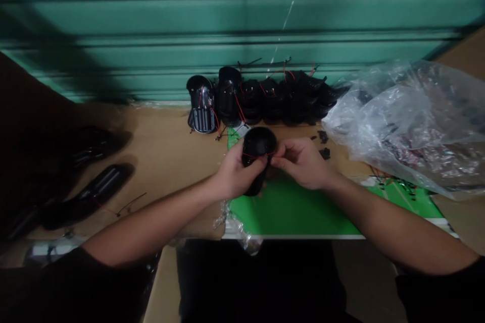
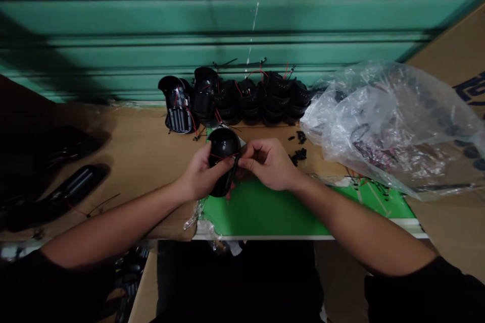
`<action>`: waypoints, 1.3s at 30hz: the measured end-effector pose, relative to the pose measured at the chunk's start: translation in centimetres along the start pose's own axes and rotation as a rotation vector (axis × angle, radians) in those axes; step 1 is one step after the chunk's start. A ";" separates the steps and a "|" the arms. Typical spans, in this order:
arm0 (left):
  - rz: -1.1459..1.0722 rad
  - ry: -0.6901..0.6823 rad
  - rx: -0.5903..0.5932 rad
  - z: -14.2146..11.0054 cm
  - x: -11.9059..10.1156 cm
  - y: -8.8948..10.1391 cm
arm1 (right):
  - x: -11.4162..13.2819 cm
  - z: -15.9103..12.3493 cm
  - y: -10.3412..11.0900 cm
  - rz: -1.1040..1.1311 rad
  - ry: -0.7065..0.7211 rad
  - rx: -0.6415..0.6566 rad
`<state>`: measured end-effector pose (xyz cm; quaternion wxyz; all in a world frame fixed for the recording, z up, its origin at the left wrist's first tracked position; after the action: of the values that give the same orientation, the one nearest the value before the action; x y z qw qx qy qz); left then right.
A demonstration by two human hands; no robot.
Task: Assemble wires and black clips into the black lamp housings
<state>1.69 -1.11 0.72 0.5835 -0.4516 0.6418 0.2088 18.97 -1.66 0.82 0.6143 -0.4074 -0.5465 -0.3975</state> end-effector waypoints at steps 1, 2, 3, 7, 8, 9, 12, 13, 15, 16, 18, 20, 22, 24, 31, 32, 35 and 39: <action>-0.001 -0.012 -0.005 0.1 -0.1 0.0 | 0.0 0.0 0.0 0.012 -0.010 0.013; -0.005 -0.019 -0.016 0.3 -0.1 0.1 | -0.1 0.1 0.0 0.025 -0.019 0.025; -0.014 -0.022 -0.027 0.4 -0.1 0.1 | -0.1 0.2 0.0 0.038 -0.027 0.035; -0.071 0.011 -0.050 0.7 0.0 0.2 | -0.2 0.3 0.0 0.046 -0.052 0.052; -0.085 0.029 -0.050 0.8 0.1 0.2 | -0.1 0.3 0.0 0.036 -0.048 0.043; -0.100 0.047 -0.055 0.8 0.2 0.3 | -0.1 0.2 -0.1 0.022 -0.042 0.033; -0.133 0.082 -0.064 0.8 0.3 0.3 | 0.2 0.1 -0.2 -0.013 -0.025 0.014; -0.141 0.088 -0.064 0.9 0.3 0.3 | 0.2 0.1 -0.3 -0.014 -0.027 0.019; -0.154 0.101 -0.059 1.0 0.4 0.4 | 0.3 0.1 -0.4 0.004 -0.040 0.027; -0.162 0.107 -0.057 1.0 0.5 0.4 | 0.3 0.1 -0.4 0.020 -0.046 0.028; -0.176 0.117 -0.052 1.1 0.6 0.5 | 0.3 0.1 -0.4 0.040 -0.055 0.030; -0.194 0.120 -0.045 1.2 0.8 0.6 | 0.4 0.2 -0.4 0.041 -0.056 0.032; -0.207 0.122 -0.045 1.2 0.9 0.6 | 0.4 0.2 -0.4 0.038 -0.054 0.032; -0.213 0.121 -0.050 1.2 1.0 0.6 | 0.4 0.2 -0.4 0.048 -0.054 0.032; -0.216 0.127 -0.051 1.3 1.0 0.6 | 0.2 0.1 -0.4 0.058 -0.047 0.038; -0.216 0.129 -0.053 1.3 0.9 0.6 | 0.2 0.1 -0.4 0.054 -0.044 0.038; -0.209 0.141 -0.063 1.2 0.9 0.6 | 0.3 0.1 -0.3 0.040 -0.040 0.038; -0.199 0.149 -0.060 1.0 0.8 0.5 | 0.3 0.1 -0.2 0.017 -0.034 0.037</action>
<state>1.91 -0.29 -0.40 0.5382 -0.5445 0.6291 0.1348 18.74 -1.61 1.17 0.6158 -0.4073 -0.5605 -0.3752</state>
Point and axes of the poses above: each hand's wrist, its own z-axis towards the middle knuckle, its own y-axis out of the back of the hand, x = y × z, the point moved 3 cm from there along z, towards the middle knuckle, and after that the axes turned 3 degrees about y, right-handed, at the moved point
